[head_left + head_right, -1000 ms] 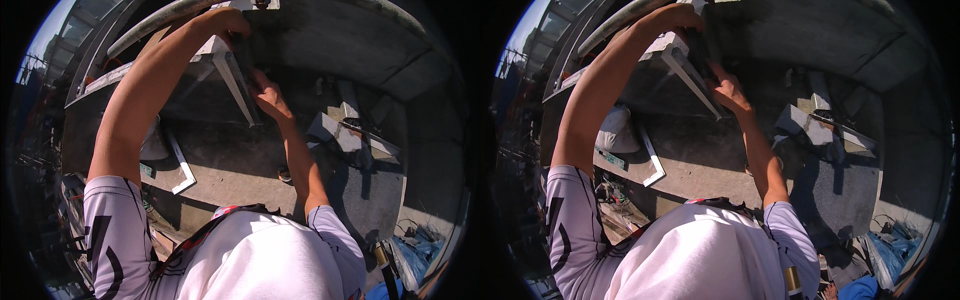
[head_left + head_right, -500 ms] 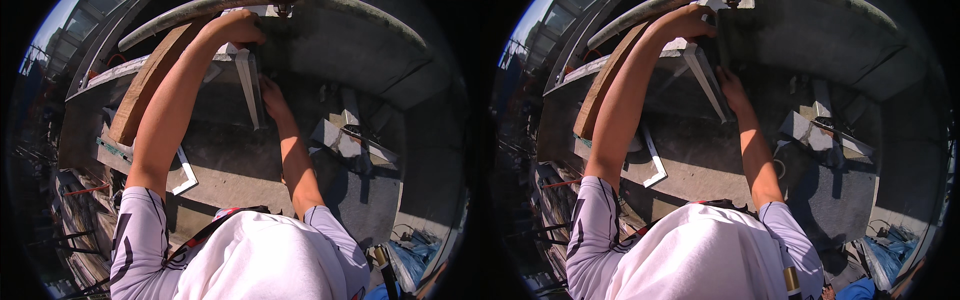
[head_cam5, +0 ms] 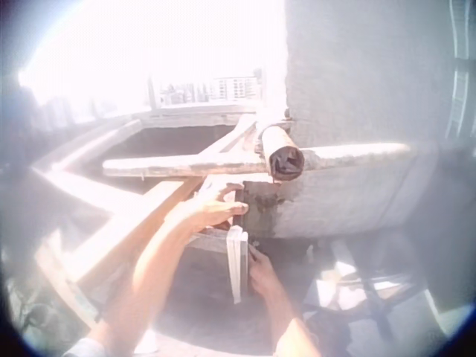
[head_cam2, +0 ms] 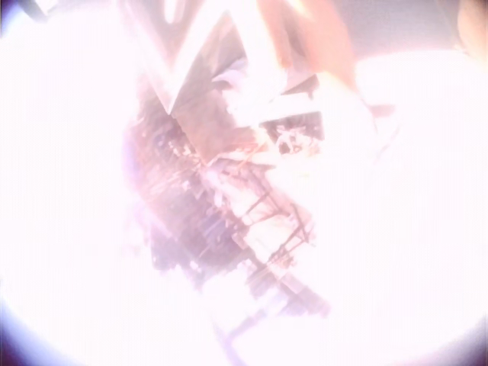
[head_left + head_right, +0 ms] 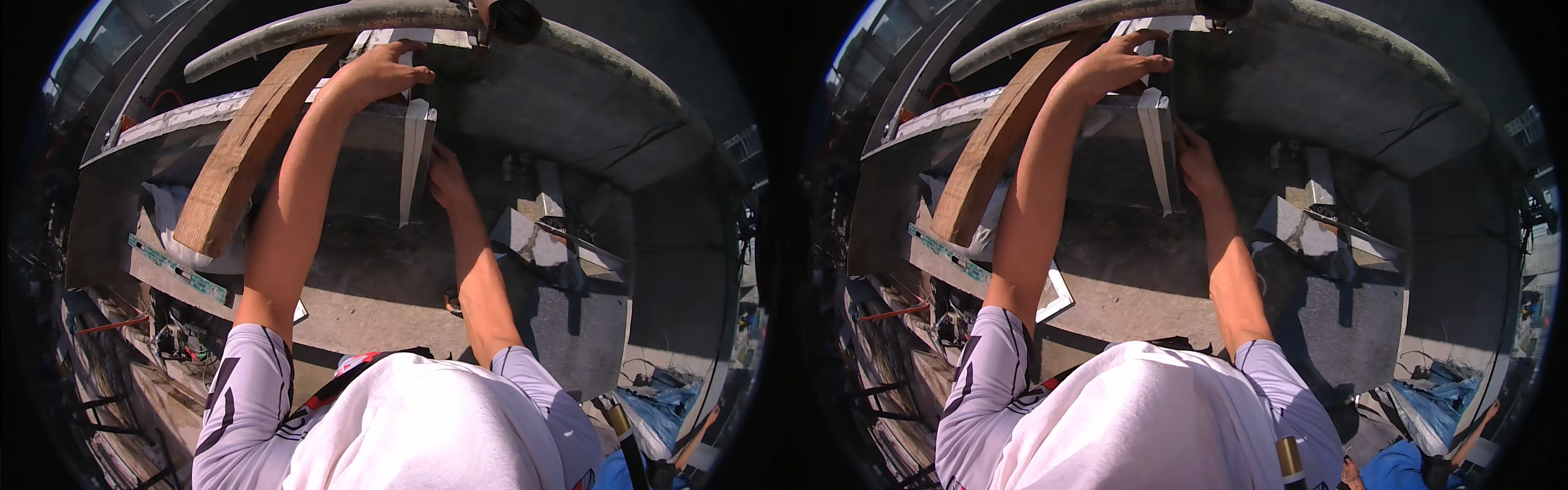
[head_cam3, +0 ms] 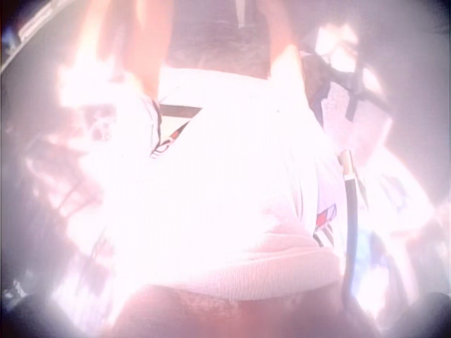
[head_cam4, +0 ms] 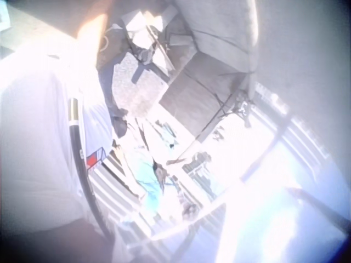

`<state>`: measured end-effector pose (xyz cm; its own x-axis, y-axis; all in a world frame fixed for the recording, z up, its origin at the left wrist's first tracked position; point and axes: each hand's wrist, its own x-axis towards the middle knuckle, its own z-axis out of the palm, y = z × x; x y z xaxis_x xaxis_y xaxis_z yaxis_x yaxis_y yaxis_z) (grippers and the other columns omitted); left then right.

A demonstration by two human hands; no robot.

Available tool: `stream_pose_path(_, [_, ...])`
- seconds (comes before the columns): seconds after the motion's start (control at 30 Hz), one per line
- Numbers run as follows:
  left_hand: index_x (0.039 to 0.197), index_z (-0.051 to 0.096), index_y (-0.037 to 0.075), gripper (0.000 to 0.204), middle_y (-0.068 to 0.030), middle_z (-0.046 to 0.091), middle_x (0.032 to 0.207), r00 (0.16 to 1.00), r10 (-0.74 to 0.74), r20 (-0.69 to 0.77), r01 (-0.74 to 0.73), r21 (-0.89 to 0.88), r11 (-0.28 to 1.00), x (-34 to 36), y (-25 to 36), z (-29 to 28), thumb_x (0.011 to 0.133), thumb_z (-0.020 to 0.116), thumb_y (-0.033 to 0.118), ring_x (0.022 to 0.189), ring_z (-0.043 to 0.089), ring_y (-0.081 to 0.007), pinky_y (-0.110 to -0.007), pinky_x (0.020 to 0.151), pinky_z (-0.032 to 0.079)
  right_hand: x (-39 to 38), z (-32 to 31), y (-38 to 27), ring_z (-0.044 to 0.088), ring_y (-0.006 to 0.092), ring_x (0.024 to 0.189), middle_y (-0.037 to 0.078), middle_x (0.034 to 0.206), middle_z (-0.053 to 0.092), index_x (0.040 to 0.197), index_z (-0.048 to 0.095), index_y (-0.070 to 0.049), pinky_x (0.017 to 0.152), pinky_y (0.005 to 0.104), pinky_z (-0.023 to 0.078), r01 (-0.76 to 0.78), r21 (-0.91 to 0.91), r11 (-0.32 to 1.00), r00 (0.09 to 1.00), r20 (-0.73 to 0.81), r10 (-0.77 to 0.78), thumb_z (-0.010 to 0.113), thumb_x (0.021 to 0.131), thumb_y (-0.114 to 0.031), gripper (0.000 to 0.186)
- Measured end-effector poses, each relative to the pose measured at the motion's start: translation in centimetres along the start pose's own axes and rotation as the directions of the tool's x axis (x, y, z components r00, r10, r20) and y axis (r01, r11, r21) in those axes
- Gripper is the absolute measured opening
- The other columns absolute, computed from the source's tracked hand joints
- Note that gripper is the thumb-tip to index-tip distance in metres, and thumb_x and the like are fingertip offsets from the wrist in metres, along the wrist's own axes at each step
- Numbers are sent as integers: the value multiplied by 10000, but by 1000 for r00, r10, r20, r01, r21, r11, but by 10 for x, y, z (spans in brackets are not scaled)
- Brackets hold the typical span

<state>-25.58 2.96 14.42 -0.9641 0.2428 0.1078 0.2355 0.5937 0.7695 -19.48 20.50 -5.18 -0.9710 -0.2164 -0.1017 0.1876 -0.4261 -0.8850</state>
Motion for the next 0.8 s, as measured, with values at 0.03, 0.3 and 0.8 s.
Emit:
stream_pose_path(0.03, [1566, 612, 108, 786, -175, 771, 1228, 1000, -2, -16, 2, 6, 1000, 2, -3, 0, 898, 840, 453, 1098, 729, -254, -385, 982, 573, -1, 3, -4, 705, 166, 1127, 115, 1322, 724, 1551, 575, 2, 958, 336, 571, -3, -11, 1000, 1000, -1, 3, 569, 1138, -136, 436])
stream_pose_path(0.3, [1557, 606, 34, 793, -168, 774, 1142, 999, -37, -12, 37, -8, 999, -1, 8, -2, 928, 849, 452, 958, 737, -210, -360, 870, 603, 2, 2, -8, 704, 135, 1083, 84, 1325, 727, 1570, 566, -12, 921, 316, 568, -38, -103, 994, 999, -16, 36, 580, 1151, -201, 460])
stream_pose_path(0.8, [1497, 634, -43, 676, -223, 785, 1174, 999, -48, 3, 47, -248, 968, -7, 14, -4, 963, 809, 332, 917, 755, -229, -375, 802, 623, -12, 10, -16, 645, 186, 1307, 100, 1503, 656, 1652, 497, -39, 1093, 345, 510, -75, -11, 997, 997, 15, 75, 558, 1147, -209, 536])
